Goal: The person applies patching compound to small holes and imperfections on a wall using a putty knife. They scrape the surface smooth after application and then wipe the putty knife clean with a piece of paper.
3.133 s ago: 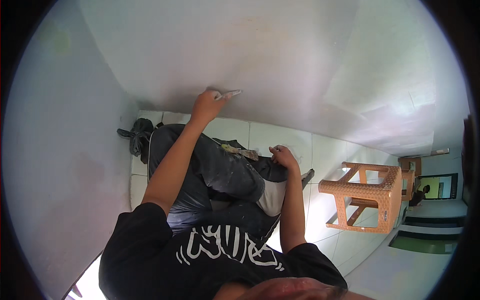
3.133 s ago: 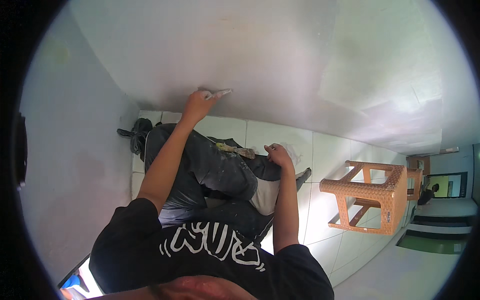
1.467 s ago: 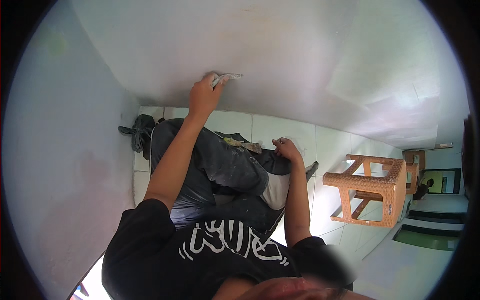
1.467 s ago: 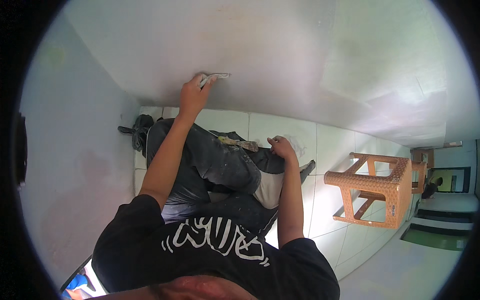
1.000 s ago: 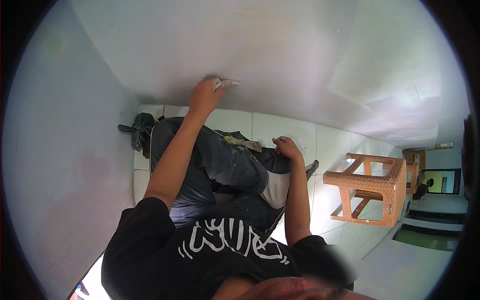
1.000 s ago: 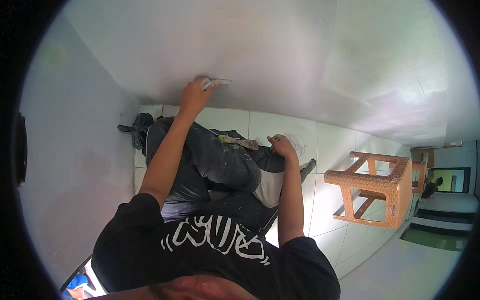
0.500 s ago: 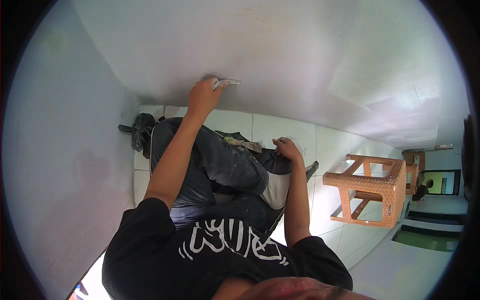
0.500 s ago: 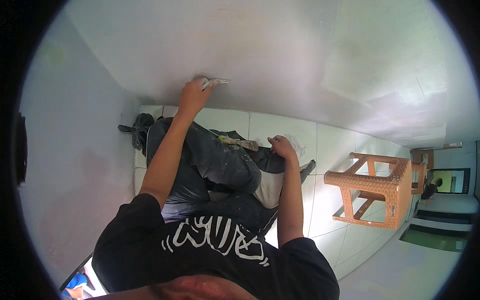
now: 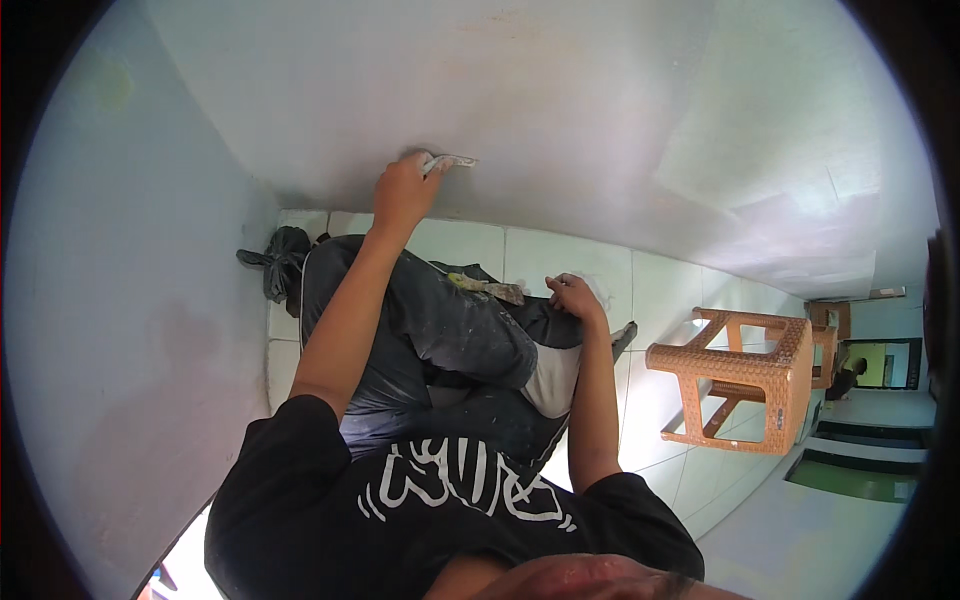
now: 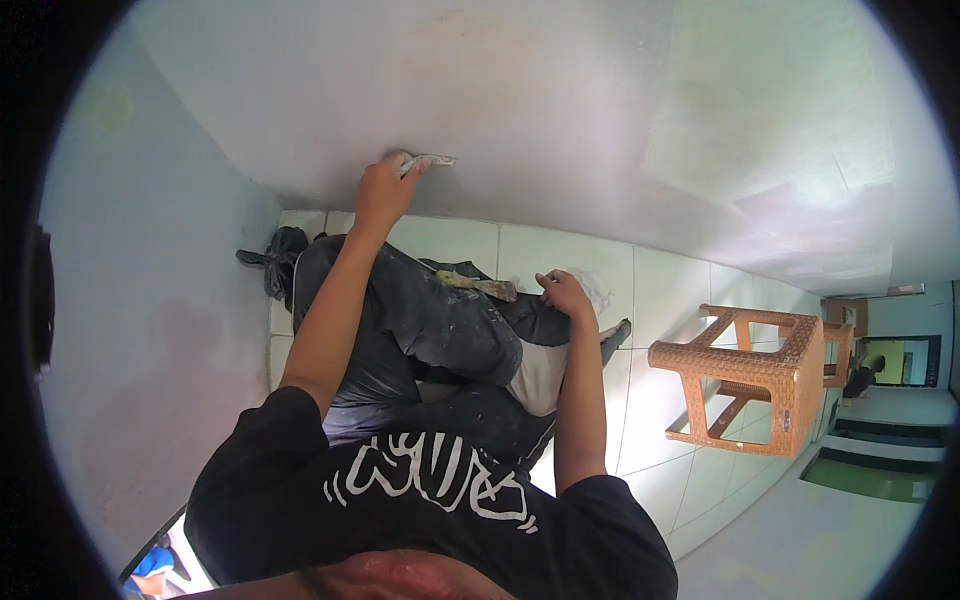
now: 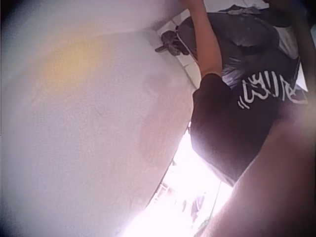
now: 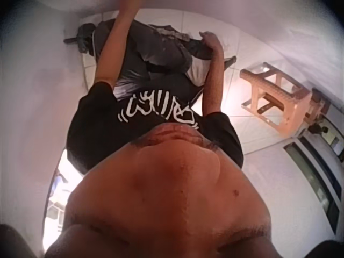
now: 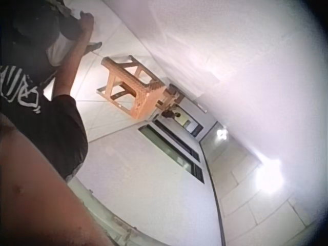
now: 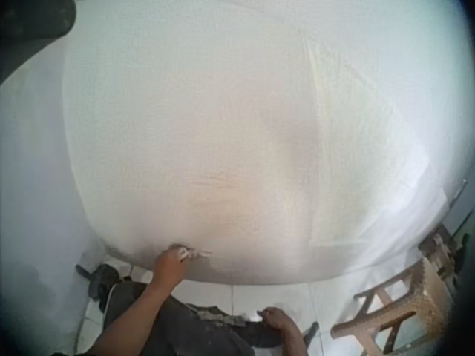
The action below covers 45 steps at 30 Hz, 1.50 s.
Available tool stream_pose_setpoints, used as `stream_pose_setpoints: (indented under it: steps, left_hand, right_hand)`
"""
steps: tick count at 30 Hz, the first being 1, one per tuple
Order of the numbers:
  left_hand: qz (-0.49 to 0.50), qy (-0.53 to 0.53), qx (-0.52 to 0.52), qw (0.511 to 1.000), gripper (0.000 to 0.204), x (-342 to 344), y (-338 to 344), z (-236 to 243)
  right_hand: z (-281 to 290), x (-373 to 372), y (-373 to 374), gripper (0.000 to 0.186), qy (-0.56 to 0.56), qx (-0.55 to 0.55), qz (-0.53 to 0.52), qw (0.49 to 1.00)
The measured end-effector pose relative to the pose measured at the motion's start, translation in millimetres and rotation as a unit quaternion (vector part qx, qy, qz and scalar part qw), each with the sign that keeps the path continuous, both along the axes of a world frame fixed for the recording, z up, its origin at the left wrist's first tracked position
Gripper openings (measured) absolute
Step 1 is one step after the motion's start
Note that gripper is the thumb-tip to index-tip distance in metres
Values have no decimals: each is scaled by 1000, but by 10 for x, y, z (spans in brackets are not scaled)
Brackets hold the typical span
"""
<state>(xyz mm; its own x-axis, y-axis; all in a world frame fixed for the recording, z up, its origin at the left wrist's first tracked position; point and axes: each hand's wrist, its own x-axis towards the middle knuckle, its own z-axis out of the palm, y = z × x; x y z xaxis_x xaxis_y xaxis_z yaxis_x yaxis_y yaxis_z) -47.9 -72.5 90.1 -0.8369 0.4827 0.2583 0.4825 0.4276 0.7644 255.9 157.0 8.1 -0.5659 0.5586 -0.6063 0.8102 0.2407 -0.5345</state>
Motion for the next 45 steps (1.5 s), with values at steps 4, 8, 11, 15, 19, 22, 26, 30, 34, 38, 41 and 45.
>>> stream_pose_setpoints:
  steps: [4,8,11,15,19,22,26,30,34,38,41,45]
  left_hand:
    - [11,-42,-5,999,43,34,4,184]
    - [0,-16,-24,1000,42,-72,-24,-108]
    - [-42,-91,-54,993,44,-83,-7,-191]
    - [-1,-48,-14,999,47,-1,-25,65]
    - [10,-17,-30,999,48,-19,-15,12]
    - [-47,-165,-117,978,44,-83,-51,-16]
    - [-51,-141,-76,986,44,-103,-58,-106]
    - [-49,-144,-3,988,42,-50,-29,-15]
    - [-74,-218,-73,970,43,-87,-69,-79]
    - [-74,-198,-54,976,44,-42,-33,-77]
    - [-76,-156,-15,985,45,-57,-16,-88]
    - [-80,-259,-72,960,44,-68,-33,-150]
  right_hand:
    - [-36,73,42,44,3,0,-7,1000]
    - [-30,20,16,44,6,-7,-2,1000]
    - [-9,15,8,44,9,-4,2,1000]
    - [-19,38,11,44,0,-2,-12,1000]
    - [-66,58,61,44,6,-1,2,1000]
    - [-35,31,27,44,3,8,8,1000]
    - [-8,17,15,43,-1,2,2,1000]
    - [-24,33,21,43,-3,-6,-10,1000]
    - [3,9,2,42,4,-7,-6,1000]
    - [3,21,19,43,1,-3,2,1000]
    - [-10,23,28,44,2,-8,1,1000]
    - [-14,30,17,44,9,-2,-2,1000]
